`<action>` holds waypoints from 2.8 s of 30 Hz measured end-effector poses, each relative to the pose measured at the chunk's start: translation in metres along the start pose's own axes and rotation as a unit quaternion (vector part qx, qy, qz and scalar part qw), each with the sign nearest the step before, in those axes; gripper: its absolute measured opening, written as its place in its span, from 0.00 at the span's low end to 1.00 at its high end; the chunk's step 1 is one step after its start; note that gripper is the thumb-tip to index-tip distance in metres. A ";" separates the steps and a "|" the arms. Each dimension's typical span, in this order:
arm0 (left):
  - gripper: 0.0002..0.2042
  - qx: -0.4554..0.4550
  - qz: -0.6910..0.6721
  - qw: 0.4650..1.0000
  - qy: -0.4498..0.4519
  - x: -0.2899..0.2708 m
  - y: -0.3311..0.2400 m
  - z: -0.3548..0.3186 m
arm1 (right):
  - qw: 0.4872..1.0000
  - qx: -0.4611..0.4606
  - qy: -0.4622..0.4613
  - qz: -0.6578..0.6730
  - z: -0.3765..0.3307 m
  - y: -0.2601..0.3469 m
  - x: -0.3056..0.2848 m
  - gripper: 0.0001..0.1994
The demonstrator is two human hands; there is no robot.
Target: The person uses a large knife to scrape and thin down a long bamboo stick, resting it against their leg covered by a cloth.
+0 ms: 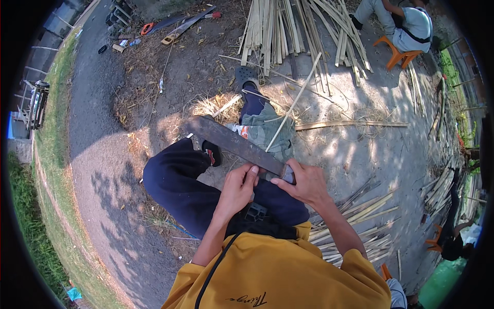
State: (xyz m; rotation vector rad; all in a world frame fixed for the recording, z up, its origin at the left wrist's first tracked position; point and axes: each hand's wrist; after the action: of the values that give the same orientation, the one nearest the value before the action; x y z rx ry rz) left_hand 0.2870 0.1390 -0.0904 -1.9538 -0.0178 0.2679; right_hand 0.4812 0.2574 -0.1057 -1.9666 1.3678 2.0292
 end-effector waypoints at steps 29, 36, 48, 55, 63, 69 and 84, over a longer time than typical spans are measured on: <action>0.16 -0.083 -0.195 0.965 0.157 -0.014 0.035 -0.019 | 0.998 0.018 -0.030 0.051 0.019 -0.012 0.020 0.27; 0.15 -0.007 -0.118 0.987 0.109 -0.002 0.038 -0.006 | 0.999 0.019 -0.006 0.031 0.020 -0.009 0.016 0.24; 0.17 -0.059 -0.179 0.975 0.122 -0.005 0.034 -0.015 | 0.999 0.027 -0.005 0.031 0.020 0.001 0.015 0.25; 0.16 -0.053 -0.114 0.986 0.107 -0.010 0.046 -0.049 | 0.999 0.031 -0.024 0.036 0.020 -0.006 0.021 0.29; 0.16 0.026 -0.054 0.996 0.072 -0.003 0.043 -0.037 | 1.000 0.012 -0.015 -0.002 0.022 -0.004 0.018 0.25; 0.15 -0.059 -0.106 0.988 0.098 -0.016 0.046 -0.063 | 0.999 0.028 -0.038 0.018 0.021 -0.001 0.020 0.25; 0.15 -0.033 -0.012 0.998 0.059 -0.020 0.042 -0.073 | 0.999 0.015 -0.034 0.024 0.025 -0.003 0.017 0.28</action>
State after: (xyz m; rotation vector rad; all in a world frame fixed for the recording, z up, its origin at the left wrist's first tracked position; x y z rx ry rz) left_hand 0.2769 0.0534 -0.0985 -2.0307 0.0272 0.1366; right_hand 0.4587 0.2644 -0.1257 -1.8537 1.4354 2.0612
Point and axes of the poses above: each hand's wrist, its own z-axis towards the middle knuckle, its own x-axis out of the palm, y = z × x, and after that the axes turned 13 degrees about y, right-handed
